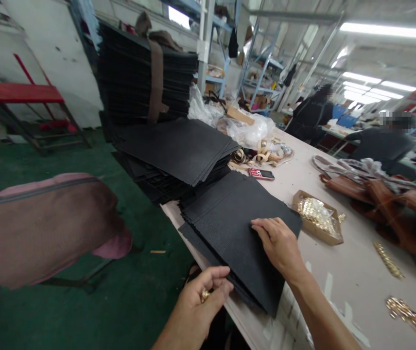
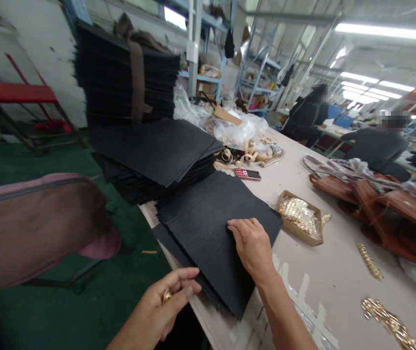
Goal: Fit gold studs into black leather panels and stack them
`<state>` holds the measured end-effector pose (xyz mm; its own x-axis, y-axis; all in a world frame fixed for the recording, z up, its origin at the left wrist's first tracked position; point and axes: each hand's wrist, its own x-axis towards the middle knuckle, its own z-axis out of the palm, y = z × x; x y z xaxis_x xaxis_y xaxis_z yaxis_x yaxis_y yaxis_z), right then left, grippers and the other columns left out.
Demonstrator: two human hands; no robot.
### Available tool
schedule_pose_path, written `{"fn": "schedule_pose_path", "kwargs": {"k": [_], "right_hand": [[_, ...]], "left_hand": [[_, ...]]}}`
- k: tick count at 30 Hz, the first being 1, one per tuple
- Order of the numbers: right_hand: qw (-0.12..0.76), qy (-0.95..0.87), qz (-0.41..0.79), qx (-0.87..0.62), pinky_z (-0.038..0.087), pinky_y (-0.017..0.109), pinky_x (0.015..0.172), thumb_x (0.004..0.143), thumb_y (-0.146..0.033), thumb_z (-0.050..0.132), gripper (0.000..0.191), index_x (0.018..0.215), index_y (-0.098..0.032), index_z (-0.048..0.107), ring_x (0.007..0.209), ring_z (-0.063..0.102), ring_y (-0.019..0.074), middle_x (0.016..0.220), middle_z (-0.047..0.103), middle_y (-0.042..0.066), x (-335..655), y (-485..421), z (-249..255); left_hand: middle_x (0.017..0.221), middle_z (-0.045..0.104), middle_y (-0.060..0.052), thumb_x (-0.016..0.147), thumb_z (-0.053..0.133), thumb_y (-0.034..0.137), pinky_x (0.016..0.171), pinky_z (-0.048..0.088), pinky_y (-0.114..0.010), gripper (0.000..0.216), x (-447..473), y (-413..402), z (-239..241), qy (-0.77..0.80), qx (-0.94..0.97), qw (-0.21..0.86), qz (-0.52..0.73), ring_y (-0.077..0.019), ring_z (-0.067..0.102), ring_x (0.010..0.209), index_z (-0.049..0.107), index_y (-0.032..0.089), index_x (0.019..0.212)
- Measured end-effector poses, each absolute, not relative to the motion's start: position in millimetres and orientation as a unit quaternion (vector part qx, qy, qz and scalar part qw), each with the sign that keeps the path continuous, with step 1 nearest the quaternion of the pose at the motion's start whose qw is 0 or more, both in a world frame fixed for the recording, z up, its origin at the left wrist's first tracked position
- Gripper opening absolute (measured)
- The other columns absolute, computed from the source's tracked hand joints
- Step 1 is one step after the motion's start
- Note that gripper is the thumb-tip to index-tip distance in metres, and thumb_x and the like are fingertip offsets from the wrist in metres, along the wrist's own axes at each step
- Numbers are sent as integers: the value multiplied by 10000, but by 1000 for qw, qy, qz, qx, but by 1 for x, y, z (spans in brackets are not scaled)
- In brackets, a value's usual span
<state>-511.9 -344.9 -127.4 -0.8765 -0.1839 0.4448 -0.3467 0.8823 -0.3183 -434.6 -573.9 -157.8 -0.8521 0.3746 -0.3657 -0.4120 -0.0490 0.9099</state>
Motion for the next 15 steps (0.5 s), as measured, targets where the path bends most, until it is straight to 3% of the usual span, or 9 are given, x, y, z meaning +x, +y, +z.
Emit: {"fn": "schedule_pose_path", "kwargs": {"k": [3, 5, 8, 12, 15], "right_hand": [[187, -942, 236, 147, 490, 349, 808, 977, -275, 519, 190, 992, -224, 701, 863, 636, 207, 950, 736, 49, -484, -347, -130], [160, -937, 276, 142, 496, 329, 776, 975, -262, 528, 177, 1005, -230, 700, 857, 637, 197, 938, 730, 46, -458, -349, -132], [101, -924, 346, 128, 503, 297, 736, 965, -262, 556, 163, 1018, -243, 710, 827, 646, 176, 893, 727, 26, -419, -351, -138], [35, -895, 445, 18, 522, 297, 756, 962, -319, 554, 203, 1062, -259, 720, 849, 671, 172, 938, 729, 27, -388, -340, -146], [20, -823, 553, -123, 557, 310, 725, 895, -415, 635, 329, 1154, -216, 670, 793, 691, 179, 930, 735, 49, -383, -325, -148]], "left_hand": [[780, 646, -5, 829, 595, 587, 379, 182, -222, 433, -428, -574, -162, 618, -19, 279, 735, -40, 286, 388, 609, 198, 1018], [535, 463, 67, 806, 609, 617, 415, 212, -217, 436, -423, -575, -165, 630, -58, 273, 725, -59, 265, 409, 599, 184, 861], [487, 292, 94, 745, 634, 670, 448, 222, -221, 492, -417, -578, -168, 657, -115, 252, 701, -77, 259, 454, 550, 188, 696], [409, 243, 77, 711, 680, 629, 449, 174, -244, 594, -414, -593, -168, 679, -71, 280, 674, -66, 195, 428, 372, 201, 437], [400, 371, 59, 620, 767, 604, 444, 261, -243, 446, -415, -609, -164, 621, -28, 339, 706, -84, 298, 399, 589, 203, 545]]}}
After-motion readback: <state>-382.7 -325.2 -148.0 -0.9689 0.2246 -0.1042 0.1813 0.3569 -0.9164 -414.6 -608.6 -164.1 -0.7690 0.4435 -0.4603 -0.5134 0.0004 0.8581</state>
